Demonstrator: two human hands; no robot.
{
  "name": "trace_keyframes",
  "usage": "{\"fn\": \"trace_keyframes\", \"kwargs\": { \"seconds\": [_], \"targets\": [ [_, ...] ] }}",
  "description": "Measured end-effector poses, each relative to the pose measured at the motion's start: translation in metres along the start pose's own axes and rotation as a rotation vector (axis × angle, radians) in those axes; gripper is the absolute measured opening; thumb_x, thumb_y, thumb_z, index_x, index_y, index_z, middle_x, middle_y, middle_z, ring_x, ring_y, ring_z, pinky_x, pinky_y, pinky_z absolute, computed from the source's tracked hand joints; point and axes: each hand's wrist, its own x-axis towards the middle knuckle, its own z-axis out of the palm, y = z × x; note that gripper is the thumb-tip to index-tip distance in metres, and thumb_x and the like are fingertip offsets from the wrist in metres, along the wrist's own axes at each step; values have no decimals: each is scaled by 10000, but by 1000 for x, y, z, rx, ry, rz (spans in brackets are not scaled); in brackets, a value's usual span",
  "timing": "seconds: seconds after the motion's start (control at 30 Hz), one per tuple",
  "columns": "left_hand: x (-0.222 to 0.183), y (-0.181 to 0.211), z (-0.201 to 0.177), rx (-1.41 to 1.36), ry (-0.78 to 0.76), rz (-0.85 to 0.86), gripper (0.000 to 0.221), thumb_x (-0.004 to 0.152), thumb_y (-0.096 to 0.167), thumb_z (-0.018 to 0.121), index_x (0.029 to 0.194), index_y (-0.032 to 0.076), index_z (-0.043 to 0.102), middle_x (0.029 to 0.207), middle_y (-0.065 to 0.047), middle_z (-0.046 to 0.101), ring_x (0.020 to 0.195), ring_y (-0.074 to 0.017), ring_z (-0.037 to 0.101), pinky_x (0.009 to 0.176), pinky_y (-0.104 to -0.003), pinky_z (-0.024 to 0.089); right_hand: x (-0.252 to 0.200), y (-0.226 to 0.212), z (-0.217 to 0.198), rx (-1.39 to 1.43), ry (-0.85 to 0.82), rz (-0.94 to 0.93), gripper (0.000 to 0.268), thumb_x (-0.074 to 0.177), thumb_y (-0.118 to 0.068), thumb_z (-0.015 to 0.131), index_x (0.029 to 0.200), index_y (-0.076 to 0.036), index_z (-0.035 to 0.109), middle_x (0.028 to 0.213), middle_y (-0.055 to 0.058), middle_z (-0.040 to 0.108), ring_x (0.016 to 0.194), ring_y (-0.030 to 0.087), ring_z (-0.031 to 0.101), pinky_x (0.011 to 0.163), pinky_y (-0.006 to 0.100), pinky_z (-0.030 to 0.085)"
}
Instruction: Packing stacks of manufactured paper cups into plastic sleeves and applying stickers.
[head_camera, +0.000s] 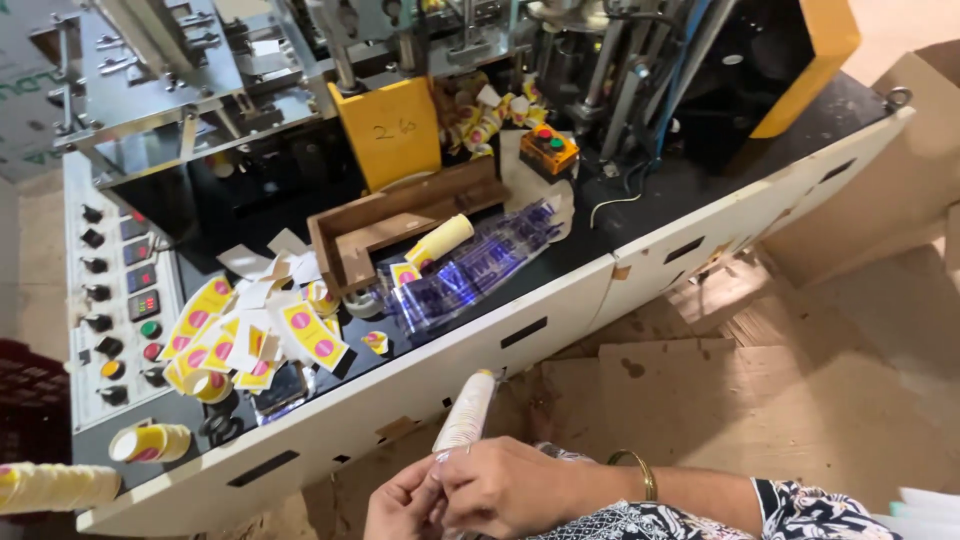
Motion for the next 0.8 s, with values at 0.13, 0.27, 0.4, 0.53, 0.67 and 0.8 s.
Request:
{"fn": "trace_keyframes", "kwargs": {
  "seconds": [0.13,0.27,0.4,0.53,0.67,0.8],
  "targets": [
    [0,-21,-2,549,-31,255,285,921,101,668,1145,-33,783,969,-109,836,897,-148,751,831,-293,601,3,-1,-9,-130,295,51,94,870,-114,814,919,-57,757,858,94,621,813,283,658,711,376,520],
    [-31,8,52,1163,239,804,189,869,129,739,1053,94,767,831,-50,774,780,-176,759,738,-306,596,2,8,-19,198,471,513,135,820,-152,836,845,-51,750,842,70,672,748,205,678,662,324,541],
    [-35,18,71,1206,214,1262,237,726,35,785,951,107,786,788,-50,703,698,-224,674,647,-326,559,-4,15,-24,254,386,213,398,743,-155,876,1088,-8,740,1080,107,735,1016,258,658,896,387,526],
    [-31,22,69,1246,237,1301,290,648,21,783,928,93,802,790,-55,708,705,-227,677,623,-326,555,-20,31,2,141,451,248,248,775,-159,856,986,-57,774,1017,70,757,999,228,695,904,364,565],
    [-25,24,69,1195,356,824,185,809,78,793,980,142,822,716,-75,715,646,-250,670,663,-359,538,-19,21,9,39,511,385,165,774,-173,853,853,-82,740,924,27,755,957,212,683,884,353,519],
    [-49,25,107,1124,487,1311,209,750,21,787,941,106,779,848,-44,730,744,-211,691,705,-346,571,-19,18,11,-160,528,366,122,750,-161,797,774,-100,695,850,19,726,914,239,661,830,374,456]
  ]
}}
